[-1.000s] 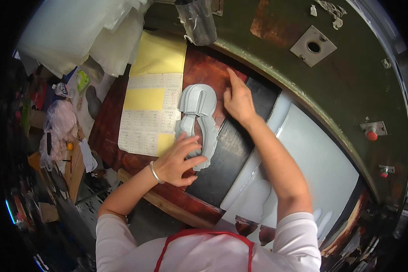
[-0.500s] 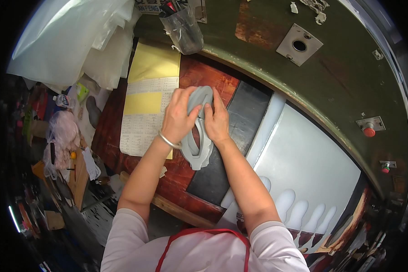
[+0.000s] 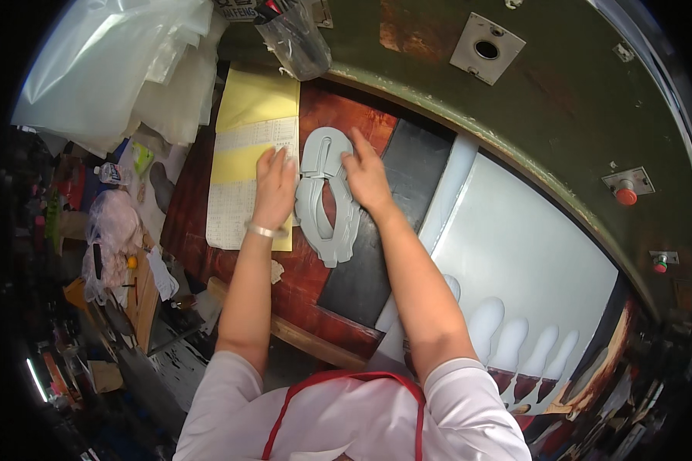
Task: The person operates a die-cutting machine to cut grey material into shoe-shaped pieces. They feed sheets into the machine, press a button to activate the press, then remove and stack the cut pieces. The person repeats this cycle multiple times.
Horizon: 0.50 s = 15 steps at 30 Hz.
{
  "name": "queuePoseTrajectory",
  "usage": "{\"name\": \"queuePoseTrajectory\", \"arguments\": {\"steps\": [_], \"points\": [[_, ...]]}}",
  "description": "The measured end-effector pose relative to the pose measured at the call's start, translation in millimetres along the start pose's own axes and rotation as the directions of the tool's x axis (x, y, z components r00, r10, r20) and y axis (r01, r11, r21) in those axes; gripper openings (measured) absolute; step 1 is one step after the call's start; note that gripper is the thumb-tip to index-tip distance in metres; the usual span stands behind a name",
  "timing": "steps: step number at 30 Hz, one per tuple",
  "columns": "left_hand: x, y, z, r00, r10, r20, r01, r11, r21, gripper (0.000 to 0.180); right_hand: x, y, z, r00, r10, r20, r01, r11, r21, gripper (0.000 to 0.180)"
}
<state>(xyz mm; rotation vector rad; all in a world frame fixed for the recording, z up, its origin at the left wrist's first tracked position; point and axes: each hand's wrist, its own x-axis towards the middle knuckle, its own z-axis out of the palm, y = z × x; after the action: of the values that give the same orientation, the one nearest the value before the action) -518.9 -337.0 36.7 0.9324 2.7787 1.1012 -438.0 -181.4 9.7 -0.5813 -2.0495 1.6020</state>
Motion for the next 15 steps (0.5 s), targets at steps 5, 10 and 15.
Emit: {"name": "queuePoseTrajectory", "arguments": {"steps": [5, 10, 15], "points": [[-93.0, -1.7, -5.3, 0.973, -0.229, 0.011, 0.208, 0.862, -0.463, 0.050, -42.9, -24.1, -20.4, 0.977, 0.213, -0.004, -0.210, 0.962, 0.172, 0.056], [-108.3, 47.0, 50.4, 0.943, -0.314, -0.111, 0.233, 0.860, -0.455, 0.059, -93.4, -16.5, -1.2, 0.987, 0.156, 0.045, -0.160, 0.982, 0.100, 0.064], [-89.3, 79.2, 65.8, 0.826, -0.548, -0.130, 0.171, 0.464, -0.869, 0.061, -92.2, -2.8, -6.0, 0.975, 0.198, 0.102, -0.213, 0.962, 0.168, 0.067]]}}
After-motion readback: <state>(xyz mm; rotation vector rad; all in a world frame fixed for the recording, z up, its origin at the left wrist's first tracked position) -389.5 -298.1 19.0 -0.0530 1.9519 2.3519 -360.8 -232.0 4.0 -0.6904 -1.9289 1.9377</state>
